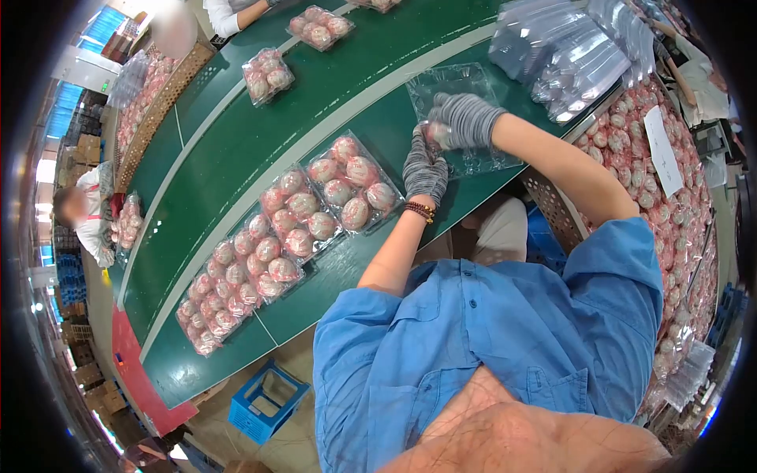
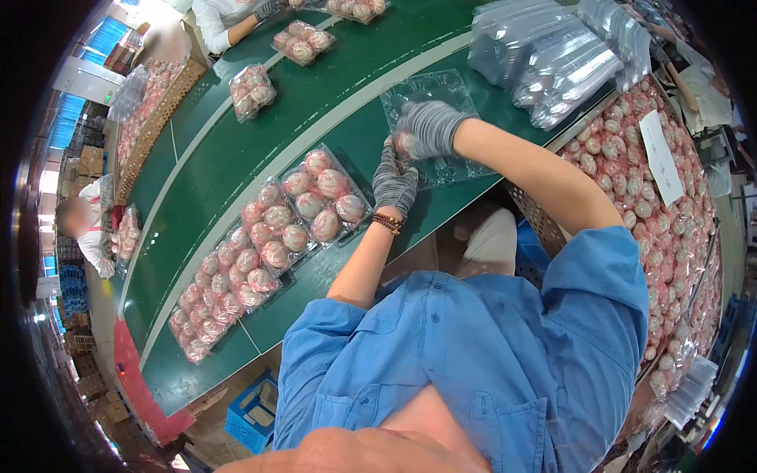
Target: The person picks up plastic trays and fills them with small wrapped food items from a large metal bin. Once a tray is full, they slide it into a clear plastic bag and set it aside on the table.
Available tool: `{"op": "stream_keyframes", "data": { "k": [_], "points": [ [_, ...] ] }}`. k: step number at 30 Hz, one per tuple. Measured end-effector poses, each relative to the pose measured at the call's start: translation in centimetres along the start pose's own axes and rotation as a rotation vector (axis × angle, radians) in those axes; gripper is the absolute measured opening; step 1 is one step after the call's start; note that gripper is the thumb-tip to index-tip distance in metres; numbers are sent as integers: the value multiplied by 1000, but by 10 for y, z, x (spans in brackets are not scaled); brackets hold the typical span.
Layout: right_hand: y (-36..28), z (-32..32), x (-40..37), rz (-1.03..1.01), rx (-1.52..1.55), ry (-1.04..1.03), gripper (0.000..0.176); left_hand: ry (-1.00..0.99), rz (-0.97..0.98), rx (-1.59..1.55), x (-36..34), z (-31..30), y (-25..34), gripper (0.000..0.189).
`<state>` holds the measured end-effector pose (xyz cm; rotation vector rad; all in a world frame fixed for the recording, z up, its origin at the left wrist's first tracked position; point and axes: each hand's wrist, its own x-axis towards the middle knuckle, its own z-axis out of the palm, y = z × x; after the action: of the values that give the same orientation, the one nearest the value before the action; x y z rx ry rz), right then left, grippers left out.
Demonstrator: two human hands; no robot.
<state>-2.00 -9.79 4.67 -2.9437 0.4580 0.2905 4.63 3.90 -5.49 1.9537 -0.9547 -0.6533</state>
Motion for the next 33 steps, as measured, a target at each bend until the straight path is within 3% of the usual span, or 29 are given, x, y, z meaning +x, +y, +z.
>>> {"op": "stream_keyframes", "data": {
  "k": [3, 6, 10, 11, 14, 16, 18, 19, 22, 23, 27, 30, 31, 33],
  "points": [
    [-2, 24, 8, -47, -41, -7, 46, 47, 30, -17, -4, 4, 5, 74],
    [3, 13, -8, -45, 144, -3, 49, 58, 63, -165, 1, 18, -5, 70],
    [-9, 32, -32, 93, 258, 345, 57, 40, 81, -195, 3, 15, 3, 63],
    [-18, 28, -36, 200, 158, 354, 56, 34, 70, -258, 4, 18, 1, 62],
    [-31, 8, -29, 294, 2, 101, 50, 18, 43, -298, 6, 18, -5, 61],
    [-27, 19, -17, 227, -60, 106, 40, 17, 41, -156, 7, 15, -3, 66],
    [-17, 23, -2, 152, -115, 36, 38, 59, 26, -224, -2, 10, 9, 74],
    [-11, 19, -4, 59, -42, 121, 33, 78, 20, -258, -5, 8, 12, 77],
    [6, -1, 1, -71, 209, -101, 39, -45, -69, -259, -3, 4, 10, 86],
    [12, 3, 9, -147, 173, -105, 43, -12, -19, -223, 0, 8, 4, 85],
    [19, 19, 25, -239, 139, -101, 32, 99, 143, -100, -1, 15, -8, 80],
    [18, 23, 9, -204, 305, -5, 29, 165, 218, -85, -8, 18, -12, 72],
    [21, 32, 0, -203, 297, 73, 42, 183, 244, -161, -8, 18, -13, 71],
    [20, 36, -7, -86, 456, 127, 47, 214, 288, -259, -6, 25, -25, 66]
  ]
}}
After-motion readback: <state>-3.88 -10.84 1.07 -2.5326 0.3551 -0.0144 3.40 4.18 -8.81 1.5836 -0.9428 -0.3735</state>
